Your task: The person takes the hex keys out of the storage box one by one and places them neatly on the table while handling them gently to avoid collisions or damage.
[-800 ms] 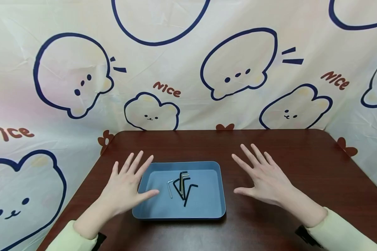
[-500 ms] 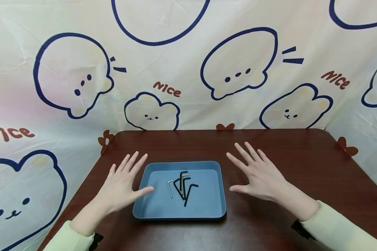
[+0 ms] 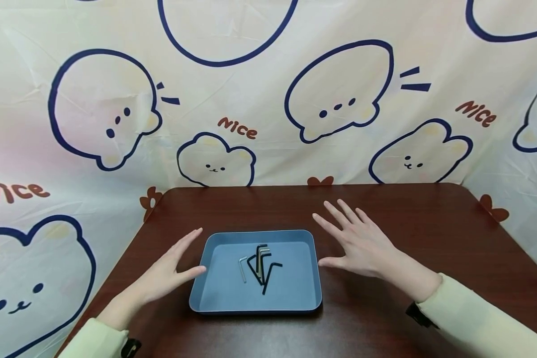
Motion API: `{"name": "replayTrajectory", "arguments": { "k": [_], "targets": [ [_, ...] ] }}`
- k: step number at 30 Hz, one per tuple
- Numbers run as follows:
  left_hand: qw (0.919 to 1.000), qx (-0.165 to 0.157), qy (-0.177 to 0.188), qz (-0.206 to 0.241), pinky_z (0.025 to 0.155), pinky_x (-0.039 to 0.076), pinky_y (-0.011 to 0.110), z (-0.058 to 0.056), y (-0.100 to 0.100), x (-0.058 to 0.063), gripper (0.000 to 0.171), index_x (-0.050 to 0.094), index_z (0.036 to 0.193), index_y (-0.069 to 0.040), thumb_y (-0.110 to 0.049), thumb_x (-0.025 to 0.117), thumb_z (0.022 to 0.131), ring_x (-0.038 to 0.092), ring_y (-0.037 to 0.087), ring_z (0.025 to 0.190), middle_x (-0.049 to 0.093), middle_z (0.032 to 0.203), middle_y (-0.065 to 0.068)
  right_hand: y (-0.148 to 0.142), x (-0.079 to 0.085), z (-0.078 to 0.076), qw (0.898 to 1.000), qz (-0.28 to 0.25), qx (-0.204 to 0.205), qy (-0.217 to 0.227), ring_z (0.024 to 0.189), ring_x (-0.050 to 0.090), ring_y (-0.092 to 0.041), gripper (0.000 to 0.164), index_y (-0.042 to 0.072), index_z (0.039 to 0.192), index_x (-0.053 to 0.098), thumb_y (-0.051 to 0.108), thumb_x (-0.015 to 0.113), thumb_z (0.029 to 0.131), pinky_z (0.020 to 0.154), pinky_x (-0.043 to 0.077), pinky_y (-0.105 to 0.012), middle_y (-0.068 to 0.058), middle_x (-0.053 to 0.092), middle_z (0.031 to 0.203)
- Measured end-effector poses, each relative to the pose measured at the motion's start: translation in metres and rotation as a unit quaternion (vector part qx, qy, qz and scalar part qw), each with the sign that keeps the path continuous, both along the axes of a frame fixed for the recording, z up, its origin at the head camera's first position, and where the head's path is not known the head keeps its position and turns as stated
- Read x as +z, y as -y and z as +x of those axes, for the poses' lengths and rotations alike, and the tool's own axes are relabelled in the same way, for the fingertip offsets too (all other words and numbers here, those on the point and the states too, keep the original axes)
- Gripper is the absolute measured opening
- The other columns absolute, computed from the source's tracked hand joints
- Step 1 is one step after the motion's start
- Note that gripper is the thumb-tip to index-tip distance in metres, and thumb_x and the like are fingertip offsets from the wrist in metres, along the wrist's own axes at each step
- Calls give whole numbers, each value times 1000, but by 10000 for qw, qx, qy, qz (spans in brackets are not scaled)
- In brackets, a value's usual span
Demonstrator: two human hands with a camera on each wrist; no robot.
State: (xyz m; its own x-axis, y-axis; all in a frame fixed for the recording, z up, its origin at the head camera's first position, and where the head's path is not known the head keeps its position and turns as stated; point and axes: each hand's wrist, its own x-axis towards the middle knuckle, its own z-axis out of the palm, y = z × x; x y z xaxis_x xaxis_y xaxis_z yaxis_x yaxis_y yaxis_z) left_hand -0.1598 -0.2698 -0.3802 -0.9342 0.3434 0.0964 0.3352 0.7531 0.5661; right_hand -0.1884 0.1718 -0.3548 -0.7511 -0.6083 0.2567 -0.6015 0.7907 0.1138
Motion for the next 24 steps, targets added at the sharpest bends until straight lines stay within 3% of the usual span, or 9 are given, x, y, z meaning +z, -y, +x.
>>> {"name": "replayTrajectory", "arguments": {
  "k": [8, 17, 20, 24],
  "targets": [
    [9939, -154, 605, 911, 100, 28, 68, -3, 11, -16, 73, 24, 154, -19, -29, 65, 95, 26, 43, 138, 27, 154, 19, 5, -1, -3, 9997, -110, 76, 204, 142, 21, -39, 96, 22, 154, 30, 72, 61, 78, 104, 29, -61, -14, 22, 158],
    [9819, -370, 896, 1626, 97, 39, 59, -6, 11, -37, 68, 29, 151, -6, -15, 65, 94, 40, 44, 130, 38, 146, 26, 11, -2, -9, 9994, -74, 156, 291, 139, 30, -36, 93, 23, 154, 30, 73, 57, 81, 104, 31, -59, -13, 27, 156],
    [9805, -490, 906, 1673, 99, 40, 52, -8, 10, -44, 68, 30, 150, -5, -14, 66, 93, 42, 42, 129, 40, 145, 24, 12, -2, -13, 9991, -86, 206, 349, 138, 31, -35, 91, 23, 154, 31, 74, 54, 82, 104, 32, -58, -12, 29, 156],
    [9815, -656, 848, 1589, 102, 37, 29, -10, 10, -50, 70, 31, 150, -5, -14, 69, 92, 41, 42, 130, 38, 147, 23, 14, -3, -18, 9984, -137, 355, 430, 137, 34, -33, 90, 22, 153, 33, 75, 52, 83, 104, 33, -56, -12, 34, 153]
  ]
}}
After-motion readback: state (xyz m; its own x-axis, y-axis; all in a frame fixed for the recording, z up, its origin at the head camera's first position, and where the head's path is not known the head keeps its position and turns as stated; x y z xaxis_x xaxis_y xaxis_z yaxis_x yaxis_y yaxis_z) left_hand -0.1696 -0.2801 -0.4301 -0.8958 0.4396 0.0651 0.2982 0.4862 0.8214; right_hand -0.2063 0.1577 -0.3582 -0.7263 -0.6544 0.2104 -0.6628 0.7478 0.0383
